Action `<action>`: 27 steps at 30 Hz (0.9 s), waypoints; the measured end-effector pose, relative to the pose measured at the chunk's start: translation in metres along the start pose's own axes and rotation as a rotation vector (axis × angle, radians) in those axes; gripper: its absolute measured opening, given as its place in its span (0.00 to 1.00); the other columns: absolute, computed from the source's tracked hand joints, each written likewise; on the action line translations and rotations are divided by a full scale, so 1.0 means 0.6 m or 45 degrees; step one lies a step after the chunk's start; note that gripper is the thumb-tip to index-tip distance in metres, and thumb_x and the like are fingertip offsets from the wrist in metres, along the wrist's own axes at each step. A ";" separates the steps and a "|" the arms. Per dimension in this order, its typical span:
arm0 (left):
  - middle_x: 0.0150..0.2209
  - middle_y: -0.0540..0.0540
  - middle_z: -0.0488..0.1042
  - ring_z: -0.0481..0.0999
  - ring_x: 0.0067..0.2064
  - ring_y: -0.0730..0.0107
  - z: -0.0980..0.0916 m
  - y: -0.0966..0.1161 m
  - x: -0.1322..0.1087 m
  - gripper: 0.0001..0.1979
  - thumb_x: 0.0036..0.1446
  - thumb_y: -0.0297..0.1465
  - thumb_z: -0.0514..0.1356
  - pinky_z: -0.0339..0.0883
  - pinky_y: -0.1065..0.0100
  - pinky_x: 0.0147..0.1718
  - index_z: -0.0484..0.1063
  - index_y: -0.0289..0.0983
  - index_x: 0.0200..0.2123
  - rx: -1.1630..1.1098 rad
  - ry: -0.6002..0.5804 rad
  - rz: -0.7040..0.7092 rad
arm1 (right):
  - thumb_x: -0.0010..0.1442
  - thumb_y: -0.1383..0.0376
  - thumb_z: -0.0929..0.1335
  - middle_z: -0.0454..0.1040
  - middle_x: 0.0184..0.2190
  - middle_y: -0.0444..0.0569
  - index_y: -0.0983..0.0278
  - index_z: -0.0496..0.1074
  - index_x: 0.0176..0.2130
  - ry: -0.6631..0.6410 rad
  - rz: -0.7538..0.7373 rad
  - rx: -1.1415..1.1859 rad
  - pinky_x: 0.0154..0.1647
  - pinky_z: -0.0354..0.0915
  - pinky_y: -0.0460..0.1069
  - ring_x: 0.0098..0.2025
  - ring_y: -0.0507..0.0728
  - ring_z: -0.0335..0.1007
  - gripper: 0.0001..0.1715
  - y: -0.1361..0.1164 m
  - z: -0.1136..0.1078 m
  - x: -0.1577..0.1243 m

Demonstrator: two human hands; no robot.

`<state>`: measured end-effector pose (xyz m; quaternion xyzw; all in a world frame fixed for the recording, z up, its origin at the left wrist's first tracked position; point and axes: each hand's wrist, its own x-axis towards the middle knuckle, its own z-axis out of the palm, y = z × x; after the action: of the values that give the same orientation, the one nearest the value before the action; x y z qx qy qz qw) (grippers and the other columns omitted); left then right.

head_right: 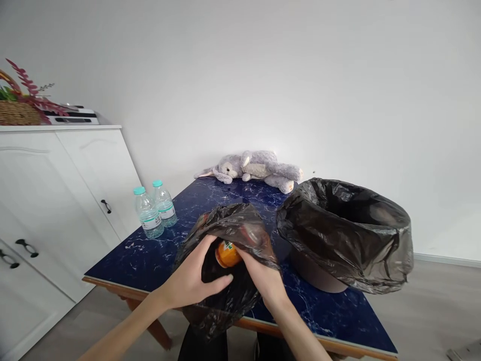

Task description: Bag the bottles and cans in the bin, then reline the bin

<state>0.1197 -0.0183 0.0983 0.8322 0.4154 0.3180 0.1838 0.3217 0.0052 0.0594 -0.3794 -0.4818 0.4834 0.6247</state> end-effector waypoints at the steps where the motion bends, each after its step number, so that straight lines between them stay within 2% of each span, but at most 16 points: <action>1: 0.73 0.37 0.60 0.63 0.73 0.46 -0.001 0.004 -0.004 0.46 0.62 0.42 0.69 0.62 0.48 0.71 0.49 0.45 0.75 -0.002 -0.011 0.027 | 0.60 0.54 0.78 0.76 0.64 0.47 0.54 0.77 0.60 0.006 0.101 0.123 0.69 0.67 0.62 0.67 0.65 0.71 0.30 -0.005 0.000 -0.004; 3: 0.74 0.36 0.60 0.63 0.73 0.44 0.000 0.006 -0.009 0.50 0.57 0.43 0.73 0.62 0.47 0.71 0.50 0.45 0.75 0.007 -0.002 0.046 | 0.58 0.55 0.78 0.79 0.60 0.49 0.56 0.77 0.58 -0.049 0.343 0.426 0.63 0.73 0.61 0.62 0.65 0.76 0.30 -0.008 0.002 -0.004; 5: 0.75 0.37 0.59 0.63 0.74 0.45 0.004 0.004 -0.010 0.51 0.57 0.42 0.74 0.61 0.48 0.71 0.51 0.45 0.75 -0.009 0.063 0.023 | 0.58 0.55 0.79 0.83 0.54 0.51 0.59 0.78 0.54 -0.156 0.548 0.631 0.58 0.76 0.60 0.54 0.64 0.81 0.27 -0.006 0.006 0.001; 7: 0.73 0.38 0.64 0.66 0.72 0.48 0.005 0.004 -0.009 0.45 0.59 0.41 0.73 0.62 0.50 0.71 0.55 0.46 0.73 -0.073 0.144 -0.014 | 0.59 0.52 0.78 0.84 0.48 0.53 0.62 0.79 0.50 -0.293 0.714 0.707 0.55 0.77 0.58 0.46 0.62 0.84 0.24 -0.003 0.013 0.000; 9: 0.68 0.40 0.71 0.72 0.68 0.51 0.001 0.012 -0.011 0.37 0.59 0.39 0.72 0.66 0.52 0.68 0.64 0.46 0.68 -0.155 0.207 -0.044 | 0.63 0.46 0.75 0.84 0.48 0.54 0.62 0.80 0.50 -0.444 0.779 0.669 0.53 0.77 0.58 0.43 0.61 0.84 0.26 -0.001 0.017 -0.008; 11: 0.63 0.41 0.76 0.76 0.64 0.51 -0.009 0.023 -0.023 0.32 0.57 0.38 0.74 0.70 0.54 0.64 0.70 0.45 0.63 -0.237 0.227 -0.088 | 0.66 0.42 0.71 0.83 0.53 0.54 0.60 0.79 0.56 -0.513 0.707 0.503 0.56 0.76 0.59 0.48 0.61 0.83 0.30 0.001 0.013 -0.018; 13: 0.62 0.39 0.77 0.79 0.61 0.48 -0.027 0.026 -0.044 0.32 0.56 0.40 0.74 0.76 0.55 0.59 0.72 0.43 0.62 -0.358 0.263 -0.177 | 0.67 0.40 0.68 0.80 0.58 0.51 0.56 0.78 0.59 -0.493 0.583 0.194 0.62 0.72 0.60 0.56 0.64 0.80 0.32 0.010 0.000 -0.025; 14: 0.60 0.38 0.79 0.80 0.60 0.46 -0.037 0.023 -0.056 0.33 0.55 0.42 0.74 0.78 0.55 0.56 0.73 0.42 0.62 -0.432 0.322 -0.234 | 0.67 0.39 0.68 0.79 0.60 0.50 0.53 0.78 0.59 -0.483 0.524 0.009 0.64 0.70 0.61 0.60 0.65 0.77 0.32 0.017 -0.010 -0.026; 16: 0.56 0.36 0.81 0.83 0.55 0.44 -0.059 0.005 -0.079 0.37 0.53 0.48 0.74 0.81 0.54 0.50 0.74 0.38 0.61 -0.567 0.579 -0.366 | 0.66 0.40 0.69 0.77 0.63 0.49 0.51 0.79 0.59 -0.482 0.368 -0.341 0.68 0.67 0.62 0.66 0.68 0.71 0.31 0.038 -0.030 -0.026; 18: 0.54 0.36 0.82 0.83 0.55 0.42 -0.083 -0.023 -0.092 0.39 0.51 0.53 0.73 0.82 0.54 0.49 0.75 0.37 0.60 -0.616 0.931 -0.476 | 0.66 0.42 0.69 0.75 0.65 0.50 0.52 0.78 0.60 -0.459 0.152 -0.584 0.71 0.63 0.65 0.69 0.70 0.67 0.30 0.064 -0.048 -0.024; 20: 0.57 0.38 0.81 0.80 0.59 0.43 -0.106 -0.058 -0.096 0.39 0.51 0.52 0.74 0.80 0.53 0.54 0.75 0.39 0.61 -0.549 1.181 -0.555 | 0.67 0.45 0.67 0.75 0.64 0.53 0.54 0.78 0.60 -0.410 -0.052 -0.721 0.71 0.62 0.68 0.69 0.72 0.67 0.29 0.087 -0.061 -0.022; 23: 0.60 0.41 0.79 0.76 0.63 0.44 -0.132 -0.116 -0.094 0.39 0.48 0.48 0.77 0.73 0.48 0.62 0.74 0.42 0.61 -0.396 1.336 -0.663 | 0.71 0.52 0.65 0.77 0.62 0.54 0.53 0.77 0.60 -0.440 -0.237 -0.806 0.69 0.66 0.67 0.66 0.71 0.71 0.23 0.112 -0.067 -0.020; 27: 0.60 0.40 0.78 0.76 0.63 0.44 -0.151 -0.200 -0.102 0.41 0.46 0.46 0.78 0.69 0.41 0.65 0.71 0.41 0.61 -0.309 1.456 -0.780 | 0.71 0.60 0.63 0.80 0.58 0.52 0.51 0.78 0.57 -0.459 -0.413 -0.855 0.68 0.69 0.63 0.63 0.67 0.75 0.21 0.126 -0.052 -0.016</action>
<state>-0.0385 0.0063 0.0730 0.3495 0.6269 0.6878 0.1088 0.3332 0.0142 -0.0214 -0.3904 -0.7681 0.2533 0.4399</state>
